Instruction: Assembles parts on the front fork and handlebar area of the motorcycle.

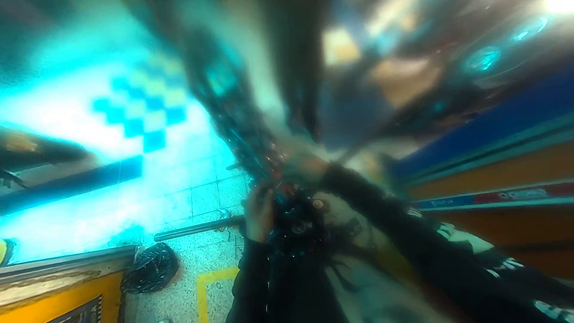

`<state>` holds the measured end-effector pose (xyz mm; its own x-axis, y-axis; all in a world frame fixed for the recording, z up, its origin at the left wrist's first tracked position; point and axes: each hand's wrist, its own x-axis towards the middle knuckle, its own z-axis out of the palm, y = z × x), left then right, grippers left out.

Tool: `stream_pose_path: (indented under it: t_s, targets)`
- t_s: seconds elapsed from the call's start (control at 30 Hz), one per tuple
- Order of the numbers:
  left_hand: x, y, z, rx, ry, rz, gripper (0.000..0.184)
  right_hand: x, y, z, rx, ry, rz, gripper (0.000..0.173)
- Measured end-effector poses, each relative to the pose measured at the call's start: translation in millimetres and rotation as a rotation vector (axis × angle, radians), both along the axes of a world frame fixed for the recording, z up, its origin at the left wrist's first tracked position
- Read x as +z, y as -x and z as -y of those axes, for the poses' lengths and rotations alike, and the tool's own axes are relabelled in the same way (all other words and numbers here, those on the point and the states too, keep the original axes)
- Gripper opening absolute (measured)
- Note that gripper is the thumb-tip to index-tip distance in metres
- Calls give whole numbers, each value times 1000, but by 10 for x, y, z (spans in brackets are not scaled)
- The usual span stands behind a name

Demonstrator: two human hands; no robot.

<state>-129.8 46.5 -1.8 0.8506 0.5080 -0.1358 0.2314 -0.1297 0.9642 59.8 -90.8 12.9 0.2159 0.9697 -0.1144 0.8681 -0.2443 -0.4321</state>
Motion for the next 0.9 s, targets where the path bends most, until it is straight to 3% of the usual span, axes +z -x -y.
stream_pose_path:
  t_s: [0.17, 0.37, 0.9]
  targets:
    - [9, -89, 101, 102, -85, -70, 23, -64, -94, -17, -19, 65, -1, 32]
    - [-175, -227, 133, 209, -121, 55, 21, -144, -7, 80, -73, 48, -36, 36]
    - [-298, -213, -82, 2, 84, 72, 22, -164, 525, 292, -358, 10, 115, 37]
